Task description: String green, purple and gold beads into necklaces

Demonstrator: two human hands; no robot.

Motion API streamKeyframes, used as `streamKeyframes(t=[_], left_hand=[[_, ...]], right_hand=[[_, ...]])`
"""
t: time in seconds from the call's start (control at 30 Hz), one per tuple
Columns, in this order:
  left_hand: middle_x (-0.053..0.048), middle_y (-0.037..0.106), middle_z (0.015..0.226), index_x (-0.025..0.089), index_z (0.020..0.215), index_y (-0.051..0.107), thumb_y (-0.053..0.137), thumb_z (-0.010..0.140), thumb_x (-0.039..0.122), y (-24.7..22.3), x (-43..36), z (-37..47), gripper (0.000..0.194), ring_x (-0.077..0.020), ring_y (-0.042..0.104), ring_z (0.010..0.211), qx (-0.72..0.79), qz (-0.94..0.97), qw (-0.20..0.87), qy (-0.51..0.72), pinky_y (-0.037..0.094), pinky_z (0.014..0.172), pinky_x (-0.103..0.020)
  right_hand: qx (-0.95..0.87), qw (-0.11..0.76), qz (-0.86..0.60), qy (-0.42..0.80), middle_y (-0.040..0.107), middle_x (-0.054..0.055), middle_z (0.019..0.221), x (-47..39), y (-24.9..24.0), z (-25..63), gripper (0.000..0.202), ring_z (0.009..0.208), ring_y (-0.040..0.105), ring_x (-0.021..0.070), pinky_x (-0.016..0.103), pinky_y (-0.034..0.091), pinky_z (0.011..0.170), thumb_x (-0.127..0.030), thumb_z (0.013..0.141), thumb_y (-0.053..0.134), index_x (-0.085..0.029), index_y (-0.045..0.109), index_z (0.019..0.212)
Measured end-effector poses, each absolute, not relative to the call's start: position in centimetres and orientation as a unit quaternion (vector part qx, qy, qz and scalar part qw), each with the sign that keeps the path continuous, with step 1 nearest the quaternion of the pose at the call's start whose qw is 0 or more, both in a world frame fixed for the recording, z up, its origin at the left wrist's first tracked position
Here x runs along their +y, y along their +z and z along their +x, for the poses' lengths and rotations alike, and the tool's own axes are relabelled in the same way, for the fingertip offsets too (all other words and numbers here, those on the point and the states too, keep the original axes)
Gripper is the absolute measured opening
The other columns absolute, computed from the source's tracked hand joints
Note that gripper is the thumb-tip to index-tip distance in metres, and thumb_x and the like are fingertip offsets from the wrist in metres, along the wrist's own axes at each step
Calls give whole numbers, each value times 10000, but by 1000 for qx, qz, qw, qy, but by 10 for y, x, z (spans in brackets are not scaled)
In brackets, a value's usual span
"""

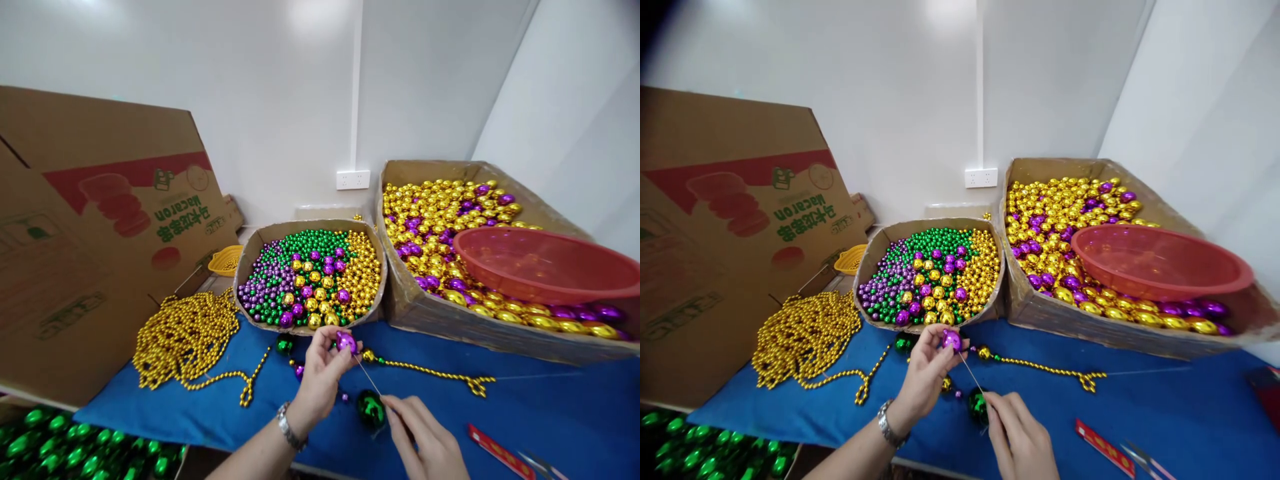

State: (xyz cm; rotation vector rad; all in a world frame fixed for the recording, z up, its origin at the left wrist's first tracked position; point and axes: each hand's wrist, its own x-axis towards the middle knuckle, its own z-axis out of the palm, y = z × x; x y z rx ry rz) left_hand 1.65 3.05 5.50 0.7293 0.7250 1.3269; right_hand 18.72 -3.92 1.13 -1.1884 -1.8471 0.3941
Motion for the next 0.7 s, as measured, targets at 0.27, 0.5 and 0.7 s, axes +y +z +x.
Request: streamKeyframes(t=[0.27,0.5,0.7], left_hand=[[-47,604,998,184,917,575,749,695,229,53,30,16,286,-218,653,884,323,316,680,578,514,823,-375],[-41,619,921,186,900,582,753,686,243,46,25,20,280,-164,632,775,337,369,668,552,505,743,-309],[-84,637,971,221,1067,595,641,785,297,52,36,-7,296,-216,603,885,417,604,472,488,479,732,-304]], right_hand=[[-745,443,-475,151,623,35,813,-37,6,187,206,704,637,134,198,513,643,-261,928,443,-220,585,1071],[-749,444,-471,141,623,31,822,-33,1,186,192,716,643,133,195,514,656,-266,928,446,-228,589,1050],[-745,443,-484,120,625,39,839,-32,-4,192,200,743,648,145,198,523,670,-299,930,441,-230,583,1054]])
